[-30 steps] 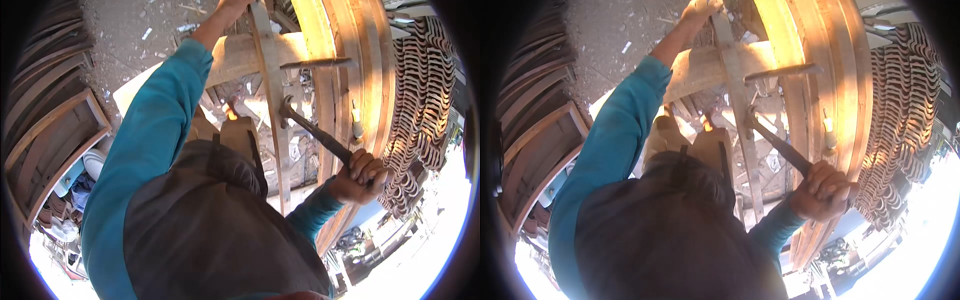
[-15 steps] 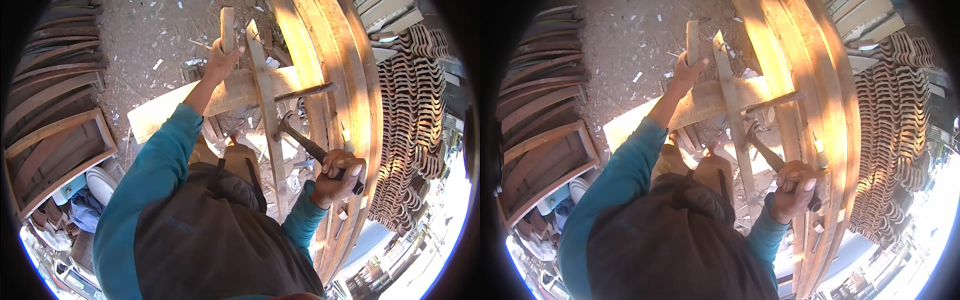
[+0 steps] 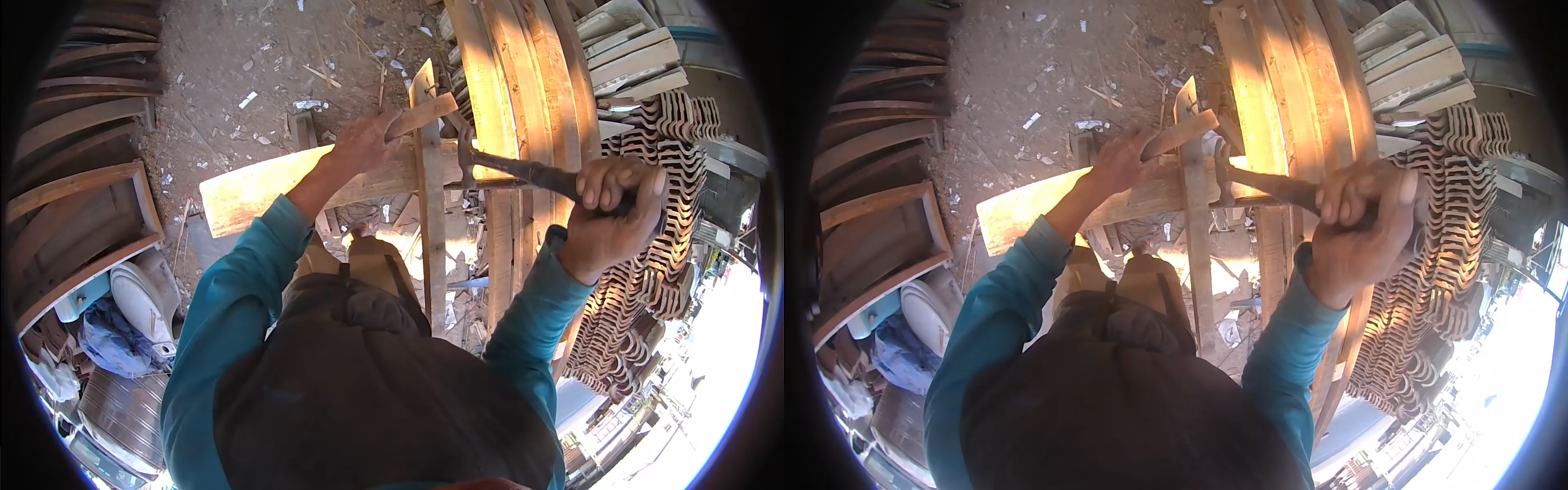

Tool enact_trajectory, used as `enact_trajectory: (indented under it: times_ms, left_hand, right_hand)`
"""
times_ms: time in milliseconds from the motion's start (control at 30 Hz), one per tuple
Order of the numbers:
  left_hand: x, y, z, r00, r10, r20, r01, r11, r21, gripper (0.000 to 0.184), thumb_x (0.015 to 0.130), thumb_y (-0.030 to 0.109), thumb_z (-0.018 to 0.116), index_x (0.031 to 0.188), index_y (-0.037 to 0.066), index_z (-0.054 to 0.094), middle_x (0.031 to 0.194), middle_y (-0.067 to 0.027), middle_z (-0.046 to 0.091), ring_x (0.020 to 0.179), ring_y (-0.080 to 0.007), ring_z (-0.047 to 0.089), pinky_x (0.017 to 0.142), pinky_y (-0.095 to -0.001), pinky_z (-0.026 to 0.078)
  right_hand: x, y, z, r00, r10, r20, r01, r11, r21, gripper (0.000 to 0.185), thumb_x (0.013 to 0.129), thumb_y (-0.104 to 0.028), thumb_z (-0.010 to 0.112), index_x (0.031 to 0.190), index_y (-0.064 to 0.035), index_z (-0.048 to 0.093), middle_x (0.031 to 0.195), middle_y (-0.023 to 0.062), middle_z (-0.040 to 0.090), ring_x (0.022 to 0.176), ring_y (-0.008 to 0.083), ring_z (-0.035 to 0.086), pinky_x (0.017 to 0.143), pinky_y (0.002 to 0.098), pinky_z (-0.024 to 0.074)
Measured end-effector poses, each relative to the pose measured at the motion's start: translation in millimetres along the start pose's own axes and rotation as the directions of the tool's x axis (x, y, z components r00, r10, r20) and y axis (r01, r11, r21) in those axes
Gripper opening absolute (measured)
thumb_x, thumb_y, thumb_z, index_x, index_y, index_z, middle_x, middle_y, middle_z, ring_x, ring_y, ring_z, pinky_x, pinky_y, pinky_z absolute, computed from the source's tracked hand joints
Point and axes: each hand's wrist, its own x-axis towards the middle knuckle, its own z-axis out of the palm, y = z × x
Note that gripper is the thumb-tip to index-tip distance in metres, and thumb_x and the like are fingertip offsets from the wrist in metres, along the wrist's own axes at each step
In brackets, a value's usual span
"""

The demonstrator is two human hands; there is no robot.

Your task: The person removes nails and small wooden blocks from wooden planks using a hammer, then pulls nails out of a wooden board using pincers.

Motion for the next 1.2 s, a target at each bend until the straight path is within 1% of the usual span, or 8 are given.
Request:
enact_trajectory:
  times_ms: [300, 667, 767, 900, 967, 1100, 1167, 1200]
  left_hand:
    - [27, -6, 12, 0.996, 0.025, 0.086, -0.036, 0.992, 0.125, 0.048, 0.088, 0.026, 0.07, 0.132, 0.015, 0.055, 0.108, -0.0182, 0.068, 0.101, -0.04, 0.067, 0.082, -0.0521, 0.055]
    - [23, -10, 18, 0.994, 0.097, -0.044, -0.094, 0.993, 0.074, 0.044, 0.089, 0.026, 0.071, 0.127, 0.015, 0.051, 0.102, -0.0158, 0.067, 0.098, -0.0392, 0.068, 0.079, -0.0515, 0.056]
    - [22, -6, 16, 0.993, -0.015, 0.121, -0.003, 0.989, 0.147, 0.047, 0.089, 0.029, 0.071, 0.128, 0.015, 0.049, 0.101, -0.0171, 0.067, 0.097, -0.0392, 0.069, 0.079, -0.0524, 0.056]
    - [31, -14, 7, 0.989, -0.035, 0.147, 0.0, 0.974, 0.227, 0.043, 0.091, 0.033, 0.072, 0.12, 0.011, 0.048, 0.096, -0.0167, 0.068, 0.092, -0.0367, 0.072, 0.075, -0.0505, 0.057]
    - [27, -15, 15, 0.984, -0.036, 0.176, -0.007, 0.972, 0.236, 0.043, 0.092, 0.034, 0.071, 0.12, 0.011, 0.048, 0.095, -0.0166, 0.068, 0.091, -0.0365, 0.072, 0.075, -0.0508, 0.057]
    - [50, -20, 18, 0.982, 0.033, 0.185, -0.077, 0.968, 0.239, 0.053, 0.088, 0.037, 0.073, 0.125, 0.01, 0.048, 0.095, -0.0188, 0.069, 0.092, -0.0409, 0.071, 0.075, -0.0524, 0.057]
    - [44, -20, 19, 0.975, 0.059, 0.213, -0.108, 0.968, 0.227, 0.052, 0.088, 0.036, 0.073, 0.125, 0.009, 0.048, 0.094, -0.0189, 0.07, 0.092, -0.0416, 0.07, 0.076, -0.0525, 0.057]
    - [51, -19, 21, 0.974, 0.044, 0.223, -0.1, 0.964, 0.246, 0.051, 0.088, 0.036, 0.073, 0.125, 0.009, 0.048, 0.095, -0.0186, 0.07, 0.092, -0.0412, 0.07, 0.076, -0.0524, 0.057]
  right_hand:
    - [119, 105, 62, 0.923, 0.385, -0.009, -0.383, 0.918, -0.103, 0.027, 0.095, -0.024, 0.064, 0.074, -0.0105, 0.053, 0.055, -0.0025, 0.044, 0.044, 0.0101, 0.043, 0.043, 0.0274, 0.0372]
    - [183, 177, 95, 0.952, 0.303, 0.041, -0.28, 0.918, -0.28, 0.026, 0.095, -0.026, 0.067, 0.079, -0.0103, 0.055, 0.058, -0.0023, 0.049, 0.043, 0.011, 0.045, 0.041, 0.0281, 0.0383]
    - [156, 160, 90, 0.986, 0.149, 0.071, -0.116, 0.934, -0.339, 0.025, 0.096, -0.024, 0.067, 0.078, -0.0103, 0.056, 0.062, -0.0023, 0.053, 0.047, 0.0094, 0.048, 0.044, 0.0275, 0.0399]
    - [132, 140, 122, 0.978, -0.159, 0.136, 0.197, 0.919, -0.341, 0.025, 0.097, -0.019, 0.067, 0.108, 0.0029, 0.069, 0.071, -0.0019, 0.06, 0.052, 0.008, 0.052, 0.047, 0.0263, 0.0409]
    - [144, 158, 118, 0.94, 0.3, 0.16, -0.262, 0.94, -0.219, 0.038, 0.097, -0.021, 0.068, 0.124, 0.0055, 0.066, 0.07, -0.003, 0.059, 0.053, 0.0078, 0.052, 0.047, 0.0263, 0.0406]
    - [166, 188, 107, 0.885, 0.371, 0.28, -0.267, 0.899, -0.346, 0.027, 0.098, -0.023, 0.069, 0.111, 0.0005, 0.07, 0.065, -0.0044, 0.054, 0.051, 0.0075, 0.049, 0.046, 0.026, 0.0396]
    - [168, 197, 83, 0.955, 0.066, 0.288, -0.015, 0.984, -0.175, 0.023, 0.099, -0.025, 0.067, 0.099, -0.0023, 0.069, 0.064, -0.0054, 0.051, 0.049, 0.0076, 0.045, 0.045, 0.0261, 0.0381]
    - [135, 143, 81, 0.944, 0.122, 0.306, -0.089, 0.989, -0.118, 0.023, 0.1, -0.025, 0.066, 0.095, -0.0026, 0.067, 0.064, -0.0051, 0.05, 0.05, 0.0079, 0.045, 0.045, 0.027, 0.0378]
